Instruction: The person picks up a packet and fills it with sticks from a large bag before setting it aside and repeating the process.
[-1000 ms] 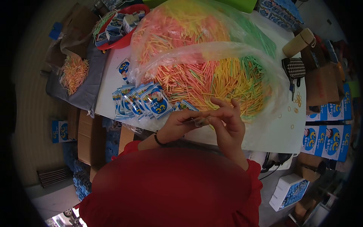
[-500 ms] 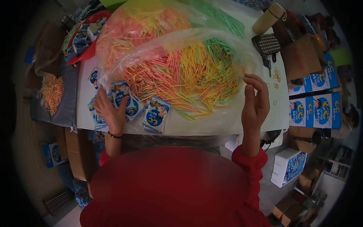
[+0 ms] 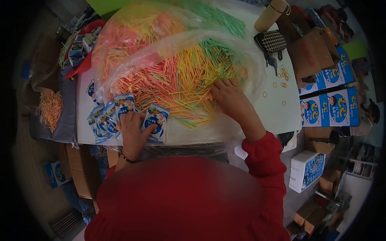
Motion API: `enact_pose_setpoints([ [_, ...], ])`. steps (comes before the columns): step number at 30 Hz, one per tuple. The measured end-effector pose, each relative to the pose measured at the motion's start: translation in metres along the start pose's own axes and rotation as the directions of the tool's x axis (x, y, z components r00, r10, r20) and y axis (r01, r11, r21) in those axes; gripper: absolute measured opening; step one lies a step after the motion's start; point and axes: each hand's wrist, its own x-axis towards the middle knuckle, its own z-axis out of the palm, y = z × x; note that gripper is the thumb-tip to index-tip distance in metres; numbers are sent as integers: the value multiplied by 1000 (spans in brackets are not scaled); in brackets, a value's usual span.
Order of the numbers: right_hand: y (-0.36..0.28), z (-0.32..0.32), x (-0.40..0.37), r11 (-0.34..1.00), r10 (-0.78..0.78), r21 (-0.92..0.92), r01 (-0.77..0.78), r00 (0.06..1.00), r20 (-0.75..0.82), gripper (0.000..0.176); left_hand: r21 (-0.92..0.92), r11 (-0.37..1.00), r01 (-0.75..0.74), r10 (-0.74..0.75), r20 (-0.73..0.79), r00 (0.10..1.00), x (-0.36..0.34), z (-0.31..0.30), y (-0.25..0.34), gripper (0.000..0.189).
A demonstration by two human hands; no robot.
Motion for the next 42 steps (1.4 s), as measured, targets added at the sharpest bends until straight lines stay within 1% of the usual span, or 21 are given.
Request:
enact_pose_setpoints([
  [6,8,11,-12,999,-7,38,9,999,-52,21,-164,986,29,-38,-53,998,2,12,-9,27],
  [9,-13,-7,-8,989,-46,-143,31,994,-102,18,-227,974,24,-44,-84,996,3,8,-9,25],
  [11,-20,-9,-5,970,-106,-240,42,960,-258,12,-209,978,-16,4,-58,998,6,5,-9,24],
  [15,-11,13,3,907,-140,-413,76,982,-128,8,-244,969,-40,25,-61,998,11,4,-10,22],
  [17,-5,15,9,951,-8,-306,29,997,70,13,-404,913,-51,19,-84,996,15,1,-7,17],
  [21,21,31,8,990,-70,-123,62,996,-63,17,-635,771,51,-128,-77,989,18,9,-3,15],
  [23,21,31,0,920,198,363,-147,974,-107,18,-915,388,113,-195,39,980,21,11,-4,17],
  [24,16,34,-2,925,186,355,-137,977,-108,18,-917,384,106,-203,29,979,23,11,-3,17],
  [26,2,48,-5,410,497,912,-1,838,-223,19,-965,205,162,-176,126,976,27,11,-1,24],
  [27,-1,56,-4,409,497,913,-2,839,-221,19,-965,205,164,-177,128,976,28,15,-2,24],
  [29,-7,71,-5,383,535,924,-5,817,-217,27,-880,449,157,-137,106,985,28,32,-8,28],
  [30,-8,72,-6,378,539,926,-4,814,-216,27,-877,453,159,-134,109,985,30,37,-9,28],
  [32,-10,74,-8,796,373,594,-115,867,-331,29,-825,563,44,-76,1,997,33,45,-8,31],
  [33,-11,78,-9,793,375,598,-119,868,-326,29,-824,564,50,-79,7,997,32,43,-7,31],
  [35,-9,81,-9,506,510,842,-187,852,-117,30,-820,554,140,-58,129,990,35,37,-4,24],
  [36,-10,77,-7,511,508,840,-184,853,-122,30,-823,552,135,-57,124,991,37,37,-4,24],
  [38,-11,68,-4,313,614,939,-145,785,-84,29,-782,620,67,-43,51,998,40,40,-7,25],
  [39,-7,62,-2,320,609,937,-143,788,-88,29,-784,617,63,-46,44,998,42,43,-8,25],
  [40,-1,54,0,-49,700,998,-32,711,57,29,-814,578,49,-79,3,997,44,45,-9,25],
  [41,3,48,0,-401,724,909,118,648,236,29,-841,540,33,-113,-34,993,46,46,-10,26],
  [42,5,43,0,-402,723,908,119,650,235,29,-839,542,32,-113,-35,993,49,41,-8,26],
])
